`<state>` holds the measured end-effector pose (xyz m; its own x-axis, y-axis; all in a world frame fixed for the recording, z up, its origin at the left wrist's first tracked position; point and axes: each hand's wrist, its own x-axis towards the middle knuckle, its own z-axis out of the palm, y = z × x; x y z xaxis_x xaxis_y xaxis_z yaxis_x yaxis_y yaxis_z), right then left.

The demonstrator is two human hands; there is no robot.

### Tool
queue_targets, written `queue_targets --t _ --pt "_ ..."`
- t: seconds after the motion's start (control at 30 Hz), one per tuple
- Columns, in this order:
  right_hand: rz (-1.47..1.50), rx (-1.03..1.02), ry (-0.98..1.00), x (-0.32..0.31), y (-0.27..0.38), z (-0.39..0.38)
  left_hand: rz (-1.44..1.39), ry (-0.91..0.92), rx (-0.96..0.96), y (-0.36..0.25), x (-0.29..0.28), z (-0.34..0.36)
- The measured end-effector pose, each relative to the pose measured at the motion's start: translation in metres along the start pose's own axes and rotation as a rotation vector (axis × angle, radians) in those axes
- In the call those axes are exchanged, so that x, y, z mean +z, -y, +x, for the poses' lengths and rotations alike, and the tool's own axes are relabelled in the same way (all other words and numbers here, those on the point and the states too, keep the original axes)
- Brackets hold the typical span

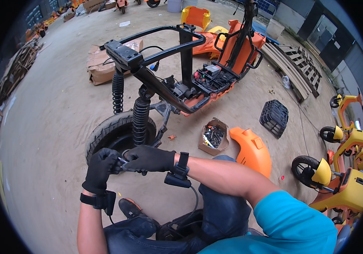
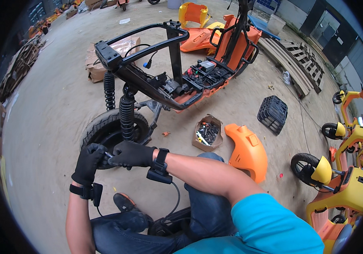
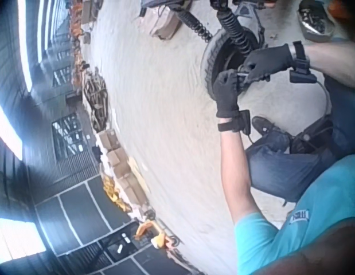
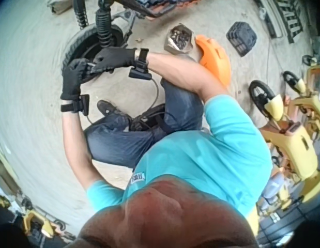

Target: The person removes an orange plastic cover from the rear wheel assembly of a scooter and then uses a screwdriver to work on a fastener near the axle.

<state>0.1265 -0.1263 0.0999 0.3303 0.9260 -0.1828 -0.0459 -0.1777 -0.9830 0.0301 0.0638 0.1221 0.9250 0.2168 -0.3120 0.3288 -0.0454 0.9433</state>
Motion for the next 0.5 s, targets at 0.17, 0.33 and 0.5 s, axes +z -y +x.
queue_targets --t 0.17,0.33,0.5 --pt "-0.041 -0.006 0.014 0.0004 -0.0049 0.0013 0.017 0.032 -0.021 -0.0006 0.0006 0.0001" --pt "-0.020 -0.041 -0.041 0.0026 -0.0080 0.0029 -0.002 0.059 -0.055 -0.0026 0.0007 -0.0012" --pt "-0.014 -0.029 -0.042 0.0018 -0.0072 0.0025 -0.026 0.055 -0.048 -0.0016 0.0034 -0.0010"
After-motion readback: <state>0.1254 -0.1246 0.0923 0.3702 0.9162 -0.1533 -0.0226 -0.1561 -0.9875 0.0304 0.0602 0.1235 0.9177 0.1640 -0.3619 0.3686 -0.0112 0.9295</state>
